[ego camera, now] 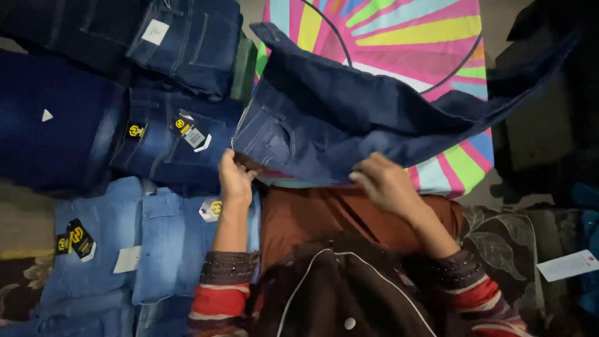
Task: Folding and stacking various pairs of denim jeans on a flat surface
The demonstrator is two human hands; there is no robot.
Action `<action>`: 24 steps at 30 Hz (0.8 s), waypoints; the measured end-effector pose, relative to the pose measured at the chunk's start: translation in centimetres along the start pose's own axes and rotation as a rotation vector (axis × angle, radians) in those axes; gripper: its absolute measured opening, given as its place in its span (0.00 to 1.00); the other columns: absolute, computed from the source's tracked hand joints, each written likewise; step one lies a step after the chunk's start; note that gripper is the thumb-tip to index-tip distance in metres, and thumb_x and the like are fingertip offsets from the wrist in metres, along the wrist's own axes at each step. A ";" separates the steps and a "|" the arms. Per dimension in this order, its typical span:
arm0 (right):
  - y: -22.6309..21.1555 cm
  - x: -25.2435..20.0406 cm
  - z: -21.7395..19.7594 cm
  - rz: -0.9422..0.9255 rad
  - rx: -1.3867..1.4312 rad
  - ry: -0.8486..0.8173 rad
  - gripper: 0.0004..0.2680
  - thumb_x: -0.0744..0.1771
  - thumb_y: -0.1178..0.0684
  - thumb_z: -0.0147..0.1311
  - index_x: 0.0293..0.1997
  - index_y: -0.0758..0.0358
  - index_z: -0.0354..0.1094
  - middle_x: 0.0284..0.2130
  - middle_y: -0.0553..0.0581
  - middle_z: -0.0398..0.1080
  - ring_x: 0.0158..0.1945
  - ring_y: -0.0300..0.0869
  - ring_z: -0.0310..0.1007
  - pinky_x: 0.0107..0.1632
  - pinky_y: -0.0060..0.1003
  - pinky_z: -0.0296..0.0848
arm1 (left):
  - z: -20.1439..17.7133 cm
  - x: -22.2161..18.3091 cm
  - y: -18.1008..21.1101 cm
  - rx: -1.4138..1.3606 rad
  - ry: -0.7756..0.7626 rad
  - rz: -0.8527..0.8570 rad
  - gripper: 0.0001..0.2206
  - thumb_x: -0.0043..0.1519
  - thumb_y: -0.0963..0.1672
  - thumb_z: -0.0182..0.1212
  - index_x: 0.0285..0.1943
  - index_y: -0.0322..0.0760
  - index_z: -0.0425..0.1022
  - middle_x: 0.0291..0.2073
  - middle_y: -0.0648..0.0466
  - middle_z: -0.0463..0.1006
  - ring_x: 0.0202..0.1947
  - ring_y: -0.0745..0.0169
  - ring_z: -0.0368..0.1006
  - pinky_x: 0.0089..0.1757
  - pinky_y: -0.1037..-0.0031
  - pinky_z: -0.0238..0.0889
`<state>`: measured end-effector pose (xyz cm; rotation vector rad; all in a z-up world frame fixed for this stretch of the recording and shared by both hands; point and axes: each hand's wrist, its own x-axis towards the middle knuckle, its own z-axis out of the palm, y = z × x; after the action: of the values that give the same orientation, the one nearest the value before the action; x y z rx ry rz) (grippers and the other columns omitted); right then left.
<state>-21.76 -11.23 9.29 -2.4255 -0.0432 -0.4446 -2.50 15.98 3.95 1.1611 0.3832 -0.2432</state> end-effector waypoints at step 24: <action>13.2 2.5 -5.6 0.377 -0.685 -0.007 0.12 0.67 0.49 0.57 0.54 0.61 0.69 0.43 0.65 0.75 0.38 0.64 0.76 0.36 0.54 0.74 | 3.7 15.5 2.9 0.989 -0.433 0.207 0.23 0.57 0.47 0.65 0.54 0.21 0.75 0.39 0.45 0.81 0.37 0.59 0.76 0.41 0.75 0.70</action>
<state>-19.23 -25.25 6.09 -3.0010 0.6505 -0.3050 13.31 13.84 1.20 2.0434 -0.2949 -0.5197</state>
